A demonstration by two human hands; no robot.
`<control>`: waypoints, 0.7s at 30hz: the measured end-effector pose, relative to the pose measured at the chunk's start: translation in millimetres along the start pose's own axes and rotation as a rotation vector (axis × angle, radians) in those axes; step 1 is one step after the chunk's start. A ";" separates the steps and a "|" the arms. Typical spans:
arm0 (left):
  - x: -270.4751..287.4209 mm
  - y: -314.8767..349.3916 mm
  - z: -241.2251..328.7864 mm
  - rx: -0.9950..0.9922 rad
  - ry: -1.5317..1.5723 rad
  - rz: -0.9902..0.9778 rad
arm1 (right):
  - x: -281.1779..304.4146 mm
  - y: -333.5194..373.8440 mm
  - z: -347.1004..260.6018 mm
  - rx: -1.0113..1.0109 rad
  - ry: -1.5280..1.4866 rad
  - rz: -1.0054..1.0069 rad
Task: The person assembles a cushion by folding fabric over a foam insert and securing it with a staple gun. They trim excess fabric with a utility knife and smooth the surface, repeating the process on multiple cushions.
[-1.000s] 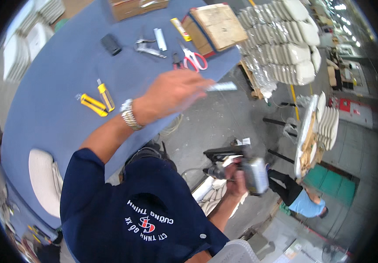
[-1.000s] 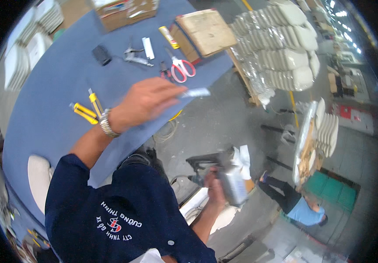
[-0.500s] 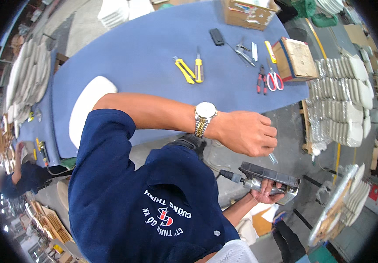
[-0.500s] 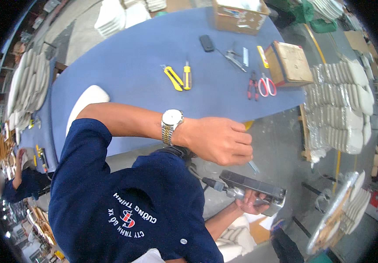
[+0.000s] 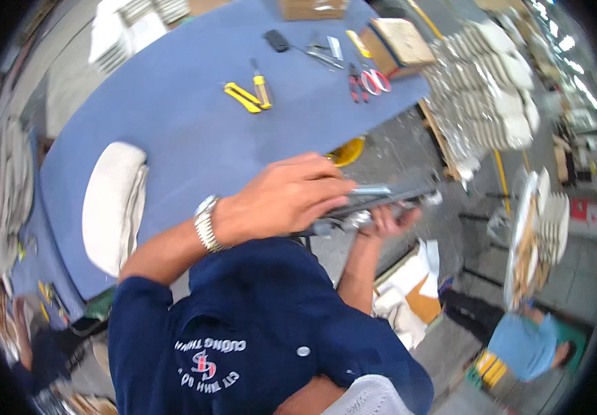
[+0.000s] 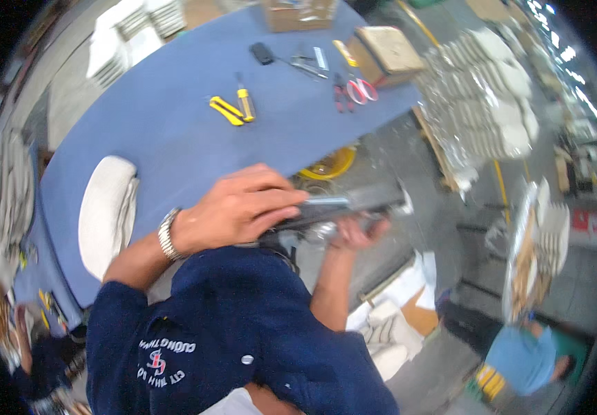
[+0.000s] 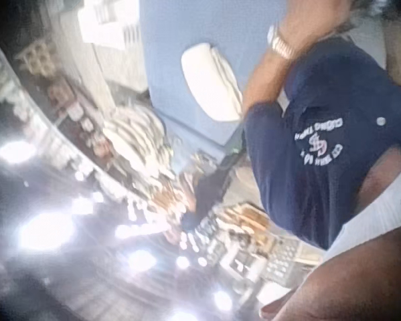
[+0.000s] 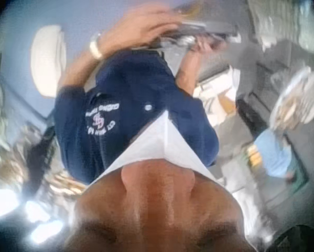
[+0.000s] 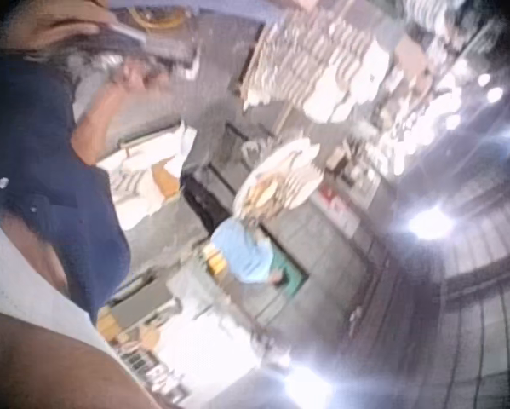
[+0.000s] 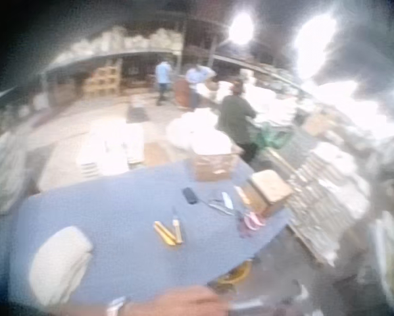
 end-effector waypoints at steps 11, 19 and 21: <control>91.7 184.1 11.1 0.316 -0.025 0.300 | -33.3 -2.2 254.6 -0.175 -0.137 0.092; 20.4 370.7 -196.3 0.996 -0.049 0.371 | -57.5 30.4 332.5 -0.397 -0.123 0.211; -12.2 393.4 -247.6 1.101 -0.002 0.371 | -53.7 33.4 321.6 -0.419 -0.061 0.278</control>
Point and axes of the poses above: each hand's wrist, its own y-axis away from the middle knuckle, its own x-axis out of the back of the hand, z = x × y, the point moved 4 cm from there along -y, towards the middle knuckle, and after that the axes turned 15 degrees about -z, right-handed, at the moved point
